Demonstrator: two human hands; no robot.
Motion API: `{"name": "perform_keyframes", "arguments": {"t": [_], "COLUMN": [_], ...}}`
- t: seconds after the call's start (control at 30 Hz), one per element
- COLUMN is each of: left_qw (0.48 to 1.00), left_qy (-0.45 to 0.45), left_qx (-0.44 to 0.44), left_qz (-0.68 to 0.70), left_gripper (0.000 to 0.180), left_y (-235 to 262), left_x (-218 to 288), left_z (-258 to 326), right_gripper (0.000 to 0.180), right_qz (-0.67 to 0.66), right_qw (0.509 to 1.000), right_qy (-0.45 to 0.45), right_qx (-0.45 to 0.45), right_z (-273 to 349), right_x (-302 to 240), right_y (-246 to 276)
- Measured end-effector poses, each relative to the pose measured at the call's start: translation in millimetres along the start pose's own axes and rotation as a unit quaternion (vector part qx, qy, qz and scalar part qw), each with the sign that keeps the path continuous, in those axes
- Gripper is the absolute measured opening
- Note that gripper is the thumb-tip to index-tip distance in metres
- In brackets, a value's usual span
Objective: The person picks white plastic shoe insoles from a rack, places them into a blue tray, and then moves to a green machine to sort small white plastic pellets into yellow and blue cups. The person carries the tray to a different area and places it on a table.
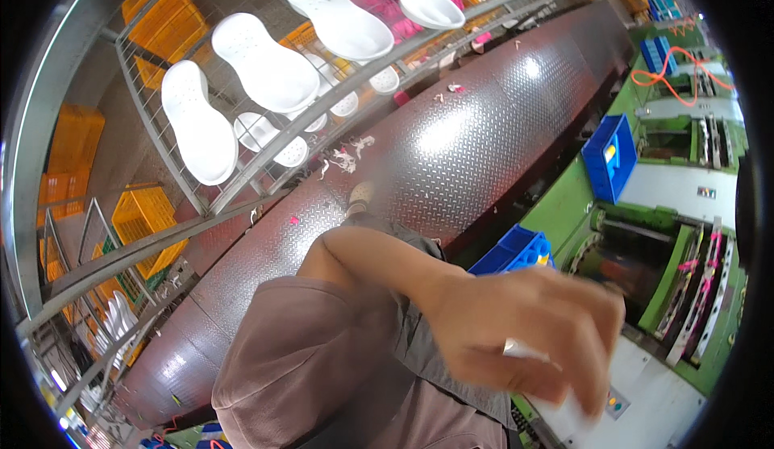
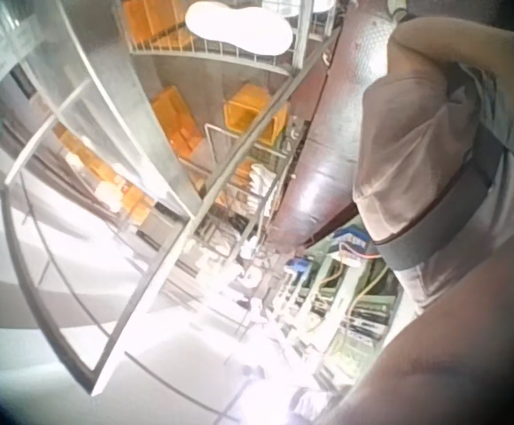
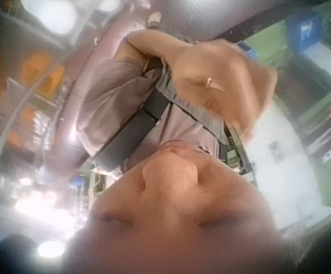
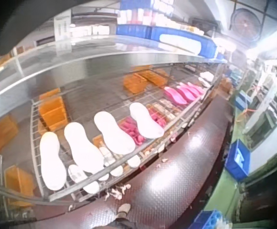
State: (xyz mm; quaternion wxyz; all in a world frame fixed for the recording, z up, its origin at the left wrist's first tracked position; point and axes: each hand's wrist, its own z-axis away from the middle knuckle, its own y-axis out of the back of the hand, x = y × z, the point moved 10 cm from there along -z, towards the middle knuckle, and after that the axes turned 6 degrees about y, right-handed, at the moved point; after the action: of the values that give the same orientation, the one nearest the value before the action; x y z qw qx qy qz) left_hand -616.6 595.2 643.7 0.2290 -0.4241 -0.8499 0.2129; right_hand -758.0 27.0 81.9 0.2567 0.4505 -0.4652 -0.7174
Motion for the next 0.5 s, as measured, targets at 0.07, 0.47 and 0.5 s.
{"name": "perform_keyframes", "arguments": {"t": [0.07, 0.47, 0.5], "left_qw": [0.979, 0.217, 0.175], "left_qy": [0.064, 0.469, 0.459], "left_qx": [0.061, 0.308, 0.308], "left_qz": [-0.184, -0.799, -0.815], "left_gripper": [0.02, 0.088, 0.09], "left_y": [38.7, 284.1, 281.6], "left_x": [-17.3, 82.6, 98.0], "left_z": [14.0, 250.7, 258.5], "right_gripper": [0.059, 0.04, 0.039], "right_qz": [0.023, -0.044, -0.05], "right_qw": [0.997, 0.927, 0.917], "right_qy": [0.067, 0.19, 0.197], "right_qx": [-0.017, -0.321, -0.344], "right_z": [0.7, 0.7, 2.7], "right_x": [-42.5, -105.4, -113.1], "right_y": [-15.7, -155.7, -155.7]}}
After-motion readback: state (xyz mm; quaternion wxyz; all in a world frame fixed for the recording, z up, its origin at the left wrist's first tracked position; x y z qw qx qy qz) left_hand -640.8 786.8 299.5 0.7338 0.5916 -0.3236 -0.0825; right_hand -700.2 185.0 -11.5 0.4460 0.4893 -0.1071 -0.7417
